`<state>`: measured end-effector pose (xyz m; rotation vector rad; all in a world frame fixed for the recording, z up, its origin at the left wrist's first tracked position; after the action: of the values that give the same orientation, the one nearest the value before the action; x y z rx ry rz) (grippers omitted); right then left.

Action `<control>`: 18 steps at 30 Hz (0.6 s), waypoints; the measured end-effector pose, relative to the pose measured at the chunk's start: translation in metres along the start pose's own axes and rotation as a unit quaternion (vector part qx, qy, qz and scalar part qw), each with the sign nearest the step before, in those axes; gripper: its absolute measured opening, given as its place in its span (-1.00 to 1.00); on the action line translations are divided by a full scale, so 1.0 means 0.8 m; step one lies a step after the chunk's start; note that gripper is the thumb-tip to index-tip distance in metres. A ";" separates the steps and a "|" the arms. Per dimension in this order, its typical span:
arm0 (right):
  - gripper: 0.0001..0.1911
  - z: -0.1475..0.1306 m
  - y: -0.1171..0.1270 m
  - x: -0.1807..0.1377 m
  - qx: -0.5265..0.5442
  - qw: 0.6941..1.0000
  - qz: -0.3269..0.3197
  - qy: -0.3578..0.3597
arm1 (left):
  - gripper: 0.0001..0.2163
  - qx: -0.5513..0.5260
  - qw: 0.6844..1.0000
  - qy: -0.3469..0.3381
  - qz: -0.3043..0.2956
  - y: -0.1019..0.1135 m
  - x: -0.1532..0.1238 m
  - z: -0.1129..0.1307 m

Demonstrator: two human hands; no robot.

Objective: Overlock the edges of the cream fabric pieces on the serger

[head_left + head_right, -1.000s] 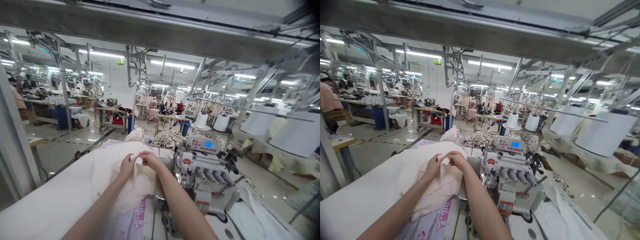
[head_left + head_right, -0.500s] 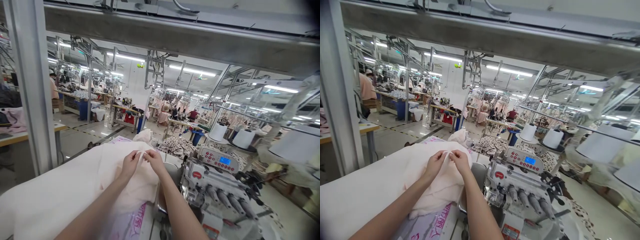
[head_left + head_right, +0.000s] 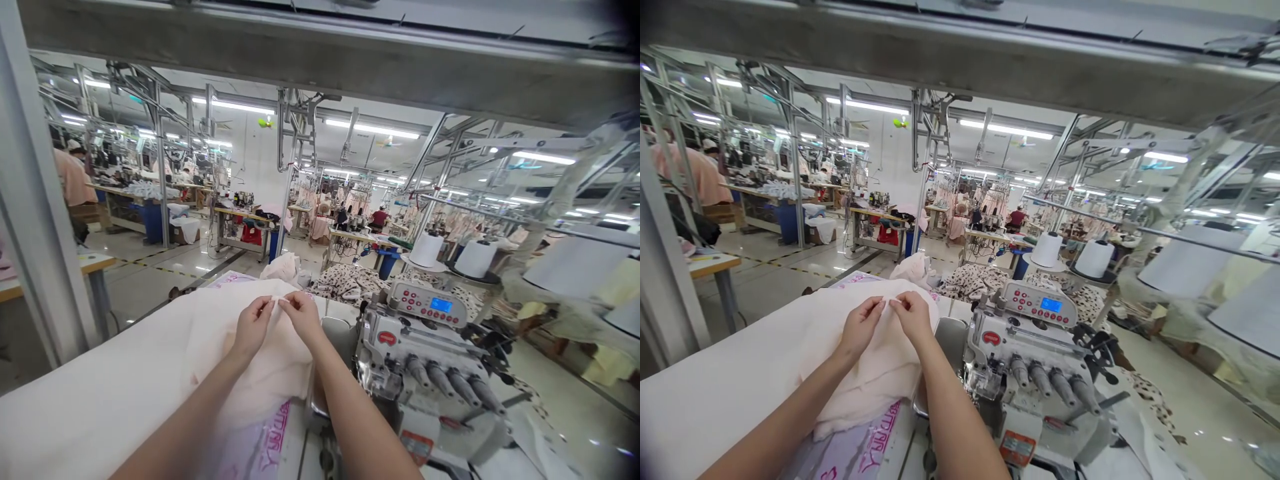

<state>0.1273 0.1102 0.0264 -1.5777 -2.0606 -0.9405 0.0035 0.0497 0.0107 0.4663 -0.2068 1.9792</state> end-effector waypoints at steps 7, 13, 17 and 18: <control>-0.83 0.005 -0.001 0.001 -0.009 1.000 -0.006 -0.004 | -0.72 0.027 0.999 -0.014 -0.015 -0.004 -0.001 0.004; -0.81 -0.028 -0.009 -0.001 -0.040 0.994 -0.067 0.071 | -0.77 0.069 0.996 -0.036 -0.035 0.012 0.004 0.035; -0.88 -0.045 -0.022 -0.010 -0.081 0.986 -0.110 0.096 | -0.79 0.120 0.988 -0.079 -0.057 0.040 0.015 0.098; -0.92 -0.050 -0.025 -0.012 -0.077 0.987 -0.108 0.089 | -0.79 0.132 0.985 -0.090 -0.060 0.049 0.019 0.120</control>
<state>0.1072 0.0719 0.0427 -1.3031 -2.1039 -1.2981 -0.0153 0.0117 0.1066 0.8132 -0.0270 1.8530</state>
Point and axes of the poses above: each hand's wrist, its own x-axis towards the middle knuckle, its own y-axis out of the back of the hand, z = x × y, the point moved 9 cm from there along x, towards the middle knuckle, and after that the axes turned 7 degrees about y, right-handed, at the moved point
